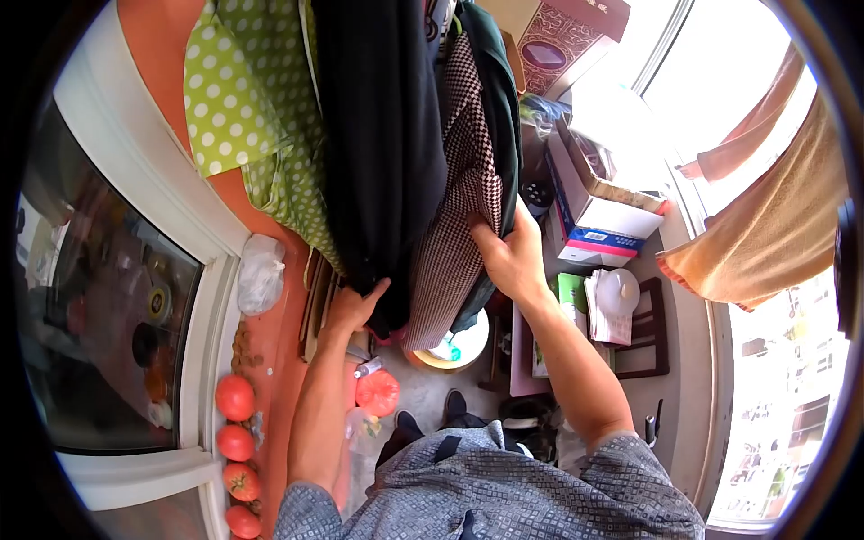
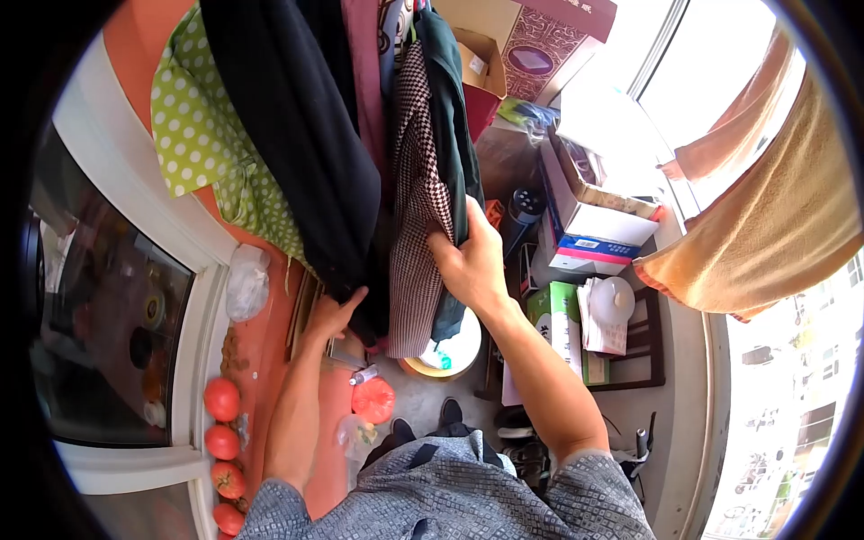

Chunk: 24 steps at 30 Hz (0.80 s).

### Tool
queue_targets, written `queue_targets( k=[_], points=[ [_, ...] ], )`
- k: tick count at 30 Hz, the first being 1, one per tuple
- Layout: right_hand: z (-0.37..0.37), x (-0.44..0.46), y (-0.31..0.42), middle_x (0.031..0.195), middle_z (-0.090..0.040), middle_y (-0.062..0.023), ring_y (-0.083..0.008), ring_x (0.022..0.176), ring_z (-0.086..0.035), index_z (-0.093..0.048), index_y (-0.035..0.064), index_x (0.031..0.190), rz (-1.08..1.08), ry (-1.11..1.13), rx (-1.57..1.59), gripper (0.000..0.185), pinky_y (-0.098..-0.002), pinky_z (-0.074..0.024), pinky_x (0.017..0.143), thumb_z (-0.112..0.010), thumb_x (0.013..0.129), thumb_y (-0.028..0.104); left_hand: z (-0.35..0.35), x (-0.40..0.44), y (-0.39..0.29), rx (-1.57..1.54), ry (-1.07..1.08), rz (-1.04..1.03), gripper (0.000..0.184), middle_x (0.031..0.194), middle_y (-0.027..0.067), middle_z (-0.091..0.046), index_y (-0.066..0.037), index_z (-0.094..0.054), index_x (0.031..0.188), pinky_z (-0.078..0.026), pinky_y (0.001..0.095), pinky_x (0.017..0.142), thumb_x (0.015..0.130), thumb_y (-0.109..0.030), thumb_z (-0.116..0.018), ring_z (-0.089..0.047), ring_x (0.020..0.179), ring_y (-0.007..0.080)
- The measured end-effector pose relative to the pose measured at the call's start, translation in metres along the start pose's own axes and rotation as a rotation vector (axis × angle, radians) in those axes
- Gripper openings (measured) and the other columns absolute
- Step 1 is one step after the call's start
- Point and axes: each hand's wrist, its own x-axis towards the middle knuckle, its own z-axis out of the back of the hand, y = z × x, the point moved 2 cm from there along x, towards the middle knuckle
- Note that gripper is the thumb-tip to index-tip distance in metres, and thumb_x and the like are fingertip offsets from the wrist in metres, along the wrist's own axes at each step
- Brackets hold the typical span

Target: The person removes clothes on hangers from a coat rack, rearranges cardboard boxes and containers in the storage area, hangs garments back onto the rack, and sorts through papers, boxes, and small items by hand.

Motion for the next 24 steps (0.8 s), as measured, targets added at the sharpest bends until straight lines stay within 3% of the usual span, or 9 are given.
queue_targets(
  k=[2, 6, 8, 9, 13, 16, 19, 22, 24],
  points=[
    [0.002, -0.003, -0.004, 0.097, -0.070, -0.0074, -0.0116, 0.090, -0.063, -0.060, -0.0004, 0.126, -0.051, -0.009, 0.019, 0.035, -0.0287, -0.0514, 0.081, -0.064, 0.091, 0.001, 0.014, -0.014, -0.019, 0.091, 0.405, 0.428, 0.091, 0.108, 0.0226, -0.075, 0.002, -0.063, 0.131, -0.064, 0.0368, 0.062, 0.086, -0.077, -0.061, -0.077, 0.086, 0.0297],
    [0.005, -0.010, -0.014, 0.092, -0.069, -0.0058, -0.0094, 0.082, -0.060, -0.062, -0.0006, 0.122, 0.034, -0.046, -0.039, 0.026, -0.0280, -0.0505, 0.076, -0.066, 0.097, 0.005, 0.009, -0.028, -0.021, 0.038, 0.615, 0.544, 0.096, 0.100, 0.0230, -0.075, 0.005, -0.066, 0.125, -0.063, 0.0353, 0.063, 0.090, -0.083, -0.048, -0.076, 0.077, 0.0263],
    [0.008, -0.013, -0.013, 0.086, -0.067, -0.0036, -0.0081, 0.078, -0.057, -0.063, -0.0001, 0.120, -0.056, -0.046, -0.038, 0.021, -0.0270, -0.0487, 0.072, -0.065, 0.099, 0.006, 0.000, -0.036, -0.027, -0.411, 0.752, 0.431, 0.095, 0.098, 0.0188, -0.076, 0.005, -0.069, 0.118, -0.062, 0.0342, 0.069, 0.096, -0.081, -0.036, -0.075, 0.076, 0.0247],
    [0.009, -0.014, -0.016, 0.086, -0.067, -0.0036, -0.0081, 0.078, -0.057, -0.063, -0.0001, 0.120, -0.056, -0.050, -0.037, 0.021, -0.0270, -0.0487, 0.072, -0.065, 0.099, 0.006, -0.007, -0.034, -0.023, -0.574, 0.809, 0.385, 0.090, 0.111, 0.0186, -0.075, 0.004, -0.062, 0.132, -0.061, 0.0360, 0.077, 0.102, -0.074, -0.030, -0.075, 0.083, 0.0248],
    [0.020, -0.018, -0.032, 0.080, -0.061, -0.0010, -0.0069, 0.073, -0.052, -0.065, 0.0002, 0.115, -0.018, -0.083, -0.052, 0.015, -0.0260, -0.0457, 0.067, -0.064, 0.101, 0.007, -0.001, -0.035, -0.059, -0.979, 0.631, 0.029, 0.087, 0.147, 0.0215, -0.054, 0.005, -0.030, 0.156, -0.059, 0.0406, 0.092, 0.106, -0.065, -0.033, -0.067, 0.116, 0.0297],
    [0.026, -0.021, -0.032, 0.077, -0.059, -0.0002, -0.0065, 0.070, -0.051, -0.066, 0.0002, 0.112, -0.051, -0.099, -0.061, 0.013, -0.0253, -0.0443, 0.064, -0.065, 0.101, 0.007, 0.011, -0.020, -0.066, -1.102, 0.251, 0.020, 0.087, 0.149, 0.0225, -0.052, 0.006, -0.031, 0.156, -0.056, 0.0436, 0.100, 0.106, -0.065, -0.036, -0.061, 0.126, 0.0317],
    [0.020, -0.027, -0.037, 0.075, -0.058, 0.0010, -0.0054, 0.070, -0.051, -0.067, 0.0010, 0.110, -0.034, -0.122, 0.018, 0.011, -0.0255, -0.0447, 0.063, -0.065, 0.100, 0.006, 0.019, -0.002, -0.041, -1.106, 0.168, 0.075, 0.087, 0.150, 0.0218, -0.051, 0.006, -0.034, 0.154, -0.048, 0.0464, 0.109, 0.105, -0.065, -0.038, -0.057, 0.130, 0.0328],
    [-0.001, -0.037, -0.015, 0.101, -0.073, -0.0163, -0.0209, 0.092, -0.069, -0.065, -0.0018, 0.121, -0.054, -0.030, -0.049, 0.029, -0.0345, -0.0552, 0.084, -0.071, 0.095, 0.011, 0.018, -0.008, -0.045, -1.043, 0.215, 0.062, 0.086, 0.151, 0.0221, -0.050, 0.007, -0.036, 0.153, -0.045, 0.0460, 0.112, 0.105, -0.065, -0.039, -0.055, 0.133, 0.0324],
    [-0.024, -0.048, -0.015, 0.129, -0.065, -0.0274, -0.0365, 0.119, -0.065, -0.058, -0.0039, 0.134, 0.038, 0.047, -0.208, 0.052, -0.0418, -0.0504, 0.103, -0.076, 0.090, 0.017, 0.015, -0.018, -0.057, -1.003, 0.246, 0.029, 0.084, 0.149, 0.0233, -0.051, 0.008, -0.039, 0.151, -0.044, 0.0454, 0.113, 0.106, -0.063, -0.039, -0.054, 0.135, 0.0326]
  ],
)
